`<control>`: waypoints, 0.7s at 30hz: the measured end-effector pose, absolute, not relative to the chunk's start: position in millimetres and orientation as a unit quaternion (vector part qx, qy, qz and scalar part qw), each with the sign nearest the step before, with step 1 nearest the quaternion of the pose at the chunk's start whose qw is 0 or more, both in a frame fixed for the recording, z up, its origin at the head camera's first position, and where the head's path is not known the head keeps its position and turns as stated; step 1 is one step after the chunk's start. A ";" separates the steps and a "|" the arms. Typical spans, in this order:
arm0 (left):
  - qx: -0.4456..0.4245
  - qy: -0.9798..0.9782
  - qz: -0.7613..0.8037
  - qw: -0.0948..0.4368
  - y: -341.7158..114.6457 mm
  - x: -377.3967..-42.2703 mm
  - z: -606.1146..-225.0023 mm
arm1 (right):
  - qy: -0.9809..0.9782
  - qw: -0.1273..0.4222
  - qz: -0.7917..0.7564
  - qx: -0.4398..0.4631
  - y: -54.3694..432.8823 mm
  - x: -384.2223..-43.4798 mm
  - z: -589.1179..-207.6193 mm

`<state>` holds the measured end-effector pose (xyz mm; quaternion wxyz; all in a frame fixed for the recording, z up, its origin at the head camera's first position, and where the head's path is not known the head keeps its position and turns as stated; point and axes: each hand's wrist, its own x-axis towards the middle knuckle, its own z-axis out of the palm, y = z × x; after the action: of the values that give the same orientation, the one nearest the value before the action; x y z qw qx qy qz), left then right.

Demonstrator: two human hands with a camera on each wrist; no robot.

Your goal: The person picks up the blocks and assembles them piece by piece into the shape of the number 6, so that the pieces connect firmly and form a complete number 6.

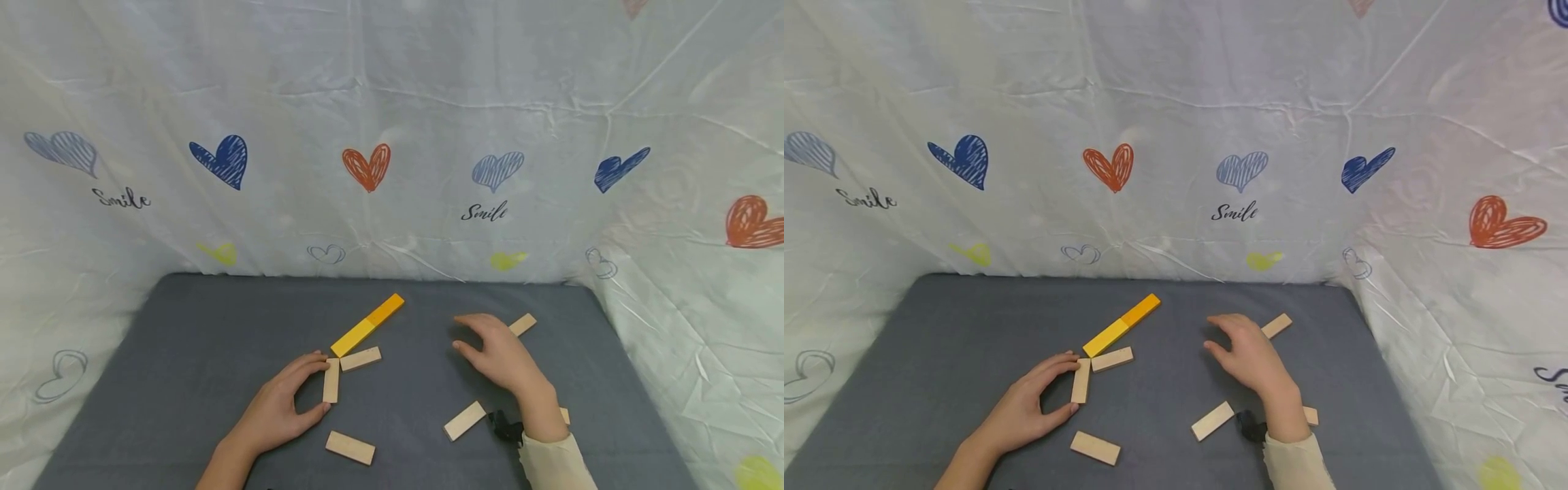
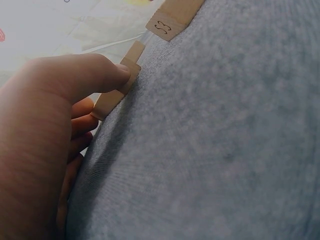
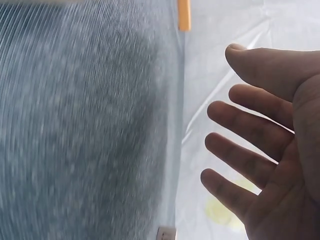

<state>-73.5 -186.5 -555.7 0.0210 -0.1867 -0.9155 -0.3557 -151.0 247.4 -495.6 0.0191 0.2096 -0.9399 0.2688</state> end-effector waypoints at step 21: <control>-0.185 -0.916 -0.355 0.019 -186.4 -73.0 -555.3 | -0.951 0.017 0.253 0.176 310.1 -158.6 -500.3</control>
<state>-73.0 -186.4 -555.3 0.0193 -0.1850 -0.9162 -0.3550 -158.6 310.1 -500.3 0.0172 0.1755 -0.9513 0.2529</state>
